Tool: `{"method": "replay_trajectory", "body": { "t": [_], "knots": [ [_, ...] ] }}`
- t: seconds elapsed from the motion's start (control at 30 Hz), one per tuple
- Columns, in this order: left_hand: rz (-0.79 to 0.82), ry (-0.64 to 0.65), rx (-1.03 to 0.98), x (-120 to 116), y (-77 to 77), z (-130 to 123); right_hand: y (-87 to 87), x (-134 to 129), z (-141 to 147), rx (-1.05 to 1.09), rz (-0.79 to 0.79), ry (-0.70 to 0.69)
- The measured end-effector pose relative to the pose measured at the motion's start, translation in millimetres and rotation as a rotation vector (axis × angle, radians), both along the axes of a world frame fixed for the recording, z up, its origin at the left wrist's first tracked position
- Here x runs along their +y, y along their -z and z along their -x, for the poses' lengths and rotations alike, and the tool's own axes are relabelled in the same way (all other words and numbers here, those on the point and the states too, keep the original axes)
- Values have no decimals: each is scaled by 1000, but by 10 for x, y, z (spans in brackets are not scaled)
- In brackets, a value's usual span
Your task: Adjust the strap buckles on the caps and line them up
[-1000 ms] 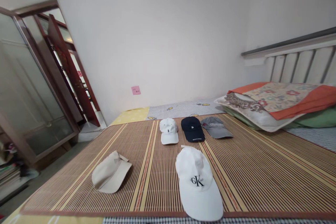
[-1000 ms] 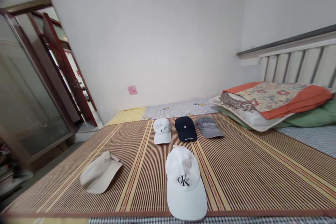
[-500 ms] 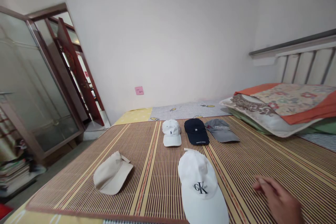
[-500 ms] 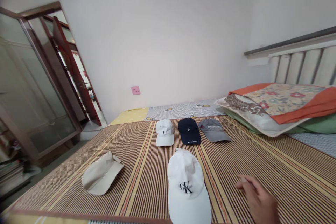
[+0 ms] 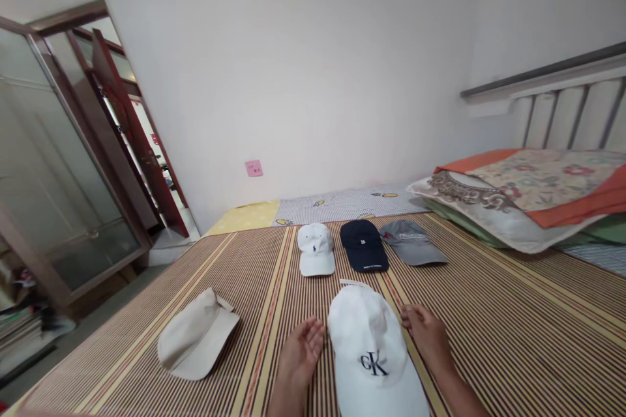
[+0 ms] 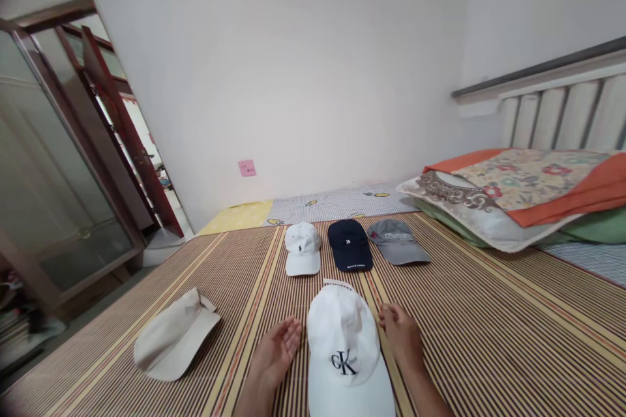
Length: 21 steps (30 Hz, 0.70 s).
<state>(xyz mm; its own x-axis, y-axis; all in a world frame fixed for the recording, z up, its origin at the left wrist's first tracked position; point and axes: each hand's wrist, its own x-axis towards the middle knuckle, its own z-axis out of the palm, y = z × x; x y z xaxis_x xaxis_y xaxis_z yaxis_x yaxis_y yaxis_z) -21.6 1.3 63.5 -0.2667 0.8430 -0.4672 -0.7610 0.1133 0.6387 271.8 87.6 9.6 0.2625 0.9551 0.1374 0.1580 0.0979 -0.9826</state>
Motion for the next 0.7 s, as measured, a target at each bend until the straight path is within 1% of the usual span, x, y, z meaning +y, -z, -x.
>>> {"method": "replay_trajectory", "body": {
  "t": [0.1, 0.17, 0.33, 0.43, 0.5, 0.6, 0.7],
  "knots": [
    [-25, 40, 18, 90, 54, -4, -42, 94, 51, -27, 37, -37],
    [-55, 79, 34, 116, 69, -11, -39, 126, 53, -31, 54, -68],
    [-132, 120, 104, 118, 136, -36, 6, 147, 19, -33, 92, -147],
    [-133, 147, 137, 111, 167, 9, 11, 167, 15, -38, 106, -176],
    [-104, 213, 169, 104, 160, 71, 5, 184, 23, -49, 108, -201],
    [-71, 365, 258, 85, 116, 154, -21, 192, 35, -87, 95, -224],
    [-69, 470, 344, 53, 78, 167, -76, 168, 39, -126, 67, -234]
  ]
}}
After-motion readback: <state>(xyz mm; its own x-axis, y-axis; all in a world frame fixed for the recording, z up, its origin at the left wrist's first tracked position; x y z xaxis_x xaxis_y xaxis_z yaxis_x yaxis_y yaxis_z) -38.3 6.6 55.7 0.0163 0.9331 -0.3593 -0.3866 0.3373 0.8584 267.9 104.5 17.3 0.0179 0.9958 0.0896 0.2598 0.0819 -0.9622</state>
